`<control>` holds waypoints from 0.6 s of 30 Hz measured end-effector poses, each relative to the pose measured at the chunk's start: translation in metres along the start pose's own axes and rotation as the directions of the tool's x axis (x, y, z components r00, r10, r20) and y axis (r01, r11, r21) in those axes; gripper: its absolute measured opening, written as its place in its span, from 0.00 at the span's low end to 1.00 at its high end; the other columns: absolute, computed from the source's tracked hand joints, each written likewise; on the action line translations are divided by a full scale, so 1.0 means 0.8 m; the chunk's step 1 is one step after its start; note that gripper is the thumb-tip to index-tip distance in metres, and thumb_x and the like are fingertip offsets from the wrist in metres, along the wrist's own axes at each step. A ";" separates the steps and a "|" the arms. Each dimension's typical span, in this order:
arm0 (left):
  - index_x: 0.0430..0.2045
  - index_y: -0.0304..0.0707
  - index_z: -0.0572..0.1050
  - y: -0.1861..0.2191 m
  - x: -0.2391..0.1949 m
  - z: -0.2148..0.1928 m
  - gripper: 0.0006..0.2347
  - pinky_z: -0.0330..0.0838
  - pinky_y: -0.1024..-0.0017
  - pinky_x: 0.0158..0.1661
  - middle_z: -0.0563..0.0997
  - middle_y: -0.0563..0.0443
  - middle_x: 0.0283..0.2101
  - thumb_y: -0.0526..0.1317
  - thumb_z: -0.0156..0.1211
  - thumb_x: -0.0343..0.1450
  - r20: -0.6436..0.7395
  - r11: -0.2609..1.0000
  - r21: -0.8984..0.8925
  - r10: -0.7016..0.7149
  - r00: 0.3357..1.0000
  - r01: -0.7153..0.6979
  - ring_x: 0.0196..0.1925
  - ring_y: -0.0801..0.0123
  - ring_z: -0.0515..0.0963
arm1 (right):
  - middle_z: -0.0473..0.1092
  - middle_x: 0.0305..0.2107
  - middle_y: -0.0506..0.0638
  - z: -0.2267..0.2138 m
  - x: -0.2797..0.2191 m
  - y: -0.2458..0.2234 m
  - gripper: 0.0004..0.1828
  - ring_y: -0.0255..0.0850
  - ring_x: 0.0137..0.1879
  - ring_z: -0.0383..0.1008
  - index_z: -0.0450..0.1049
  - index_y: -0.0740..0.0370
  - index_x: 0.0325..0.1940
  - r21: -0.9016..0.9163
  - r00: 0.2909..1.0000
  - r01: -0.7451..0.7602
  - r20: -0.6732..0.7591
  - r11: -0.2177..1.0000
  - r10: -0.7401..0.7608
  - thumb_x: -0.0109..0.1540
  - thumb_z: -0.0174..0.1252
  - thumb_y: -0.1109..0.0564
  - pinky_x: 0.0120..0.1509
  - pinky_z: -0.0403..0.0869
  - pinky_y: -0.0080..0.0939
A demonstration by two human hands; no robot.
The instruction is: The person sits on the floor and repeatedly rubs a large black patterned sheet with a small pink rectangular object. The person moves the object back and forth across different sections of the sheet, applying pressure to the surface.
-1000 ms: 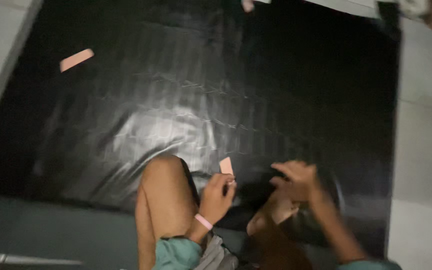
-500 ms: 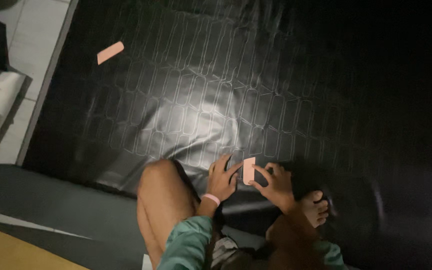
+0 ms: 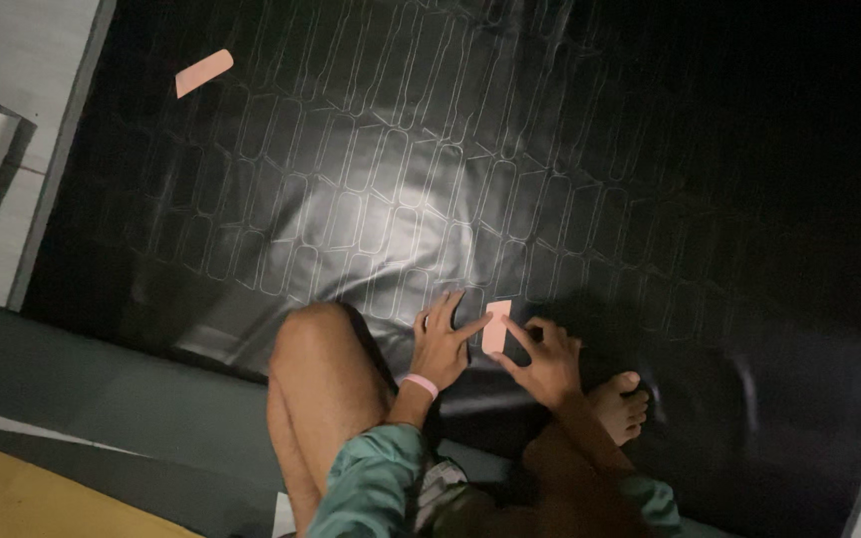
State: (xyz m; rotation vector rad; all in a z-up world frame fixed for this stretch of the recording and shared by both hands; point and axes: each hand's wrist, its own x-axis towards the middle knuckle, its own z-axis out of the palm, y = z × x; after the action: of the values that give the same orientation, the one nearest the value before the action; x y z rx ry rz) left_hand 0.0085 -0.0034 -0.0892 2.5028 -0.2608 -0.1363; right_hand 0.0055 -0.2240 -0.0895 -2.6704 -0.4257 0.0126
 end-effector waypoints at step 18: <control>0.48 0.61 0.83 0.017 0.008 -0.010 0.20 0.53 0.52 0.63 0.65 0.41 0.70 0.33 0.66 0.63 -0.122 0.994 -0.076 -0.082 0.989 0.073 0.71 0.51 0.63 | 0.67 0.50 0.52 0.000 0.002 -0.003 0.37 0.51 0.55 0.67 0.71 0.33 0.66 0.012 0.989 -0.113 0.102 0.994 0.111 0.53 0.69 0.32 0.54 0.66 0.64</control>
State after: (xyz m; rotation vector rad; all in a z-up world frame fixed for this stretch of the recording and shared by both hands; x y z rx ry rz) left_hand 0.0140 -0.0112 -0.0745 2.4401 -0.1050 -0.0200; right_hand 0.0063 -0.2216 -0.0887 -2.6809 -0.3052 0.1847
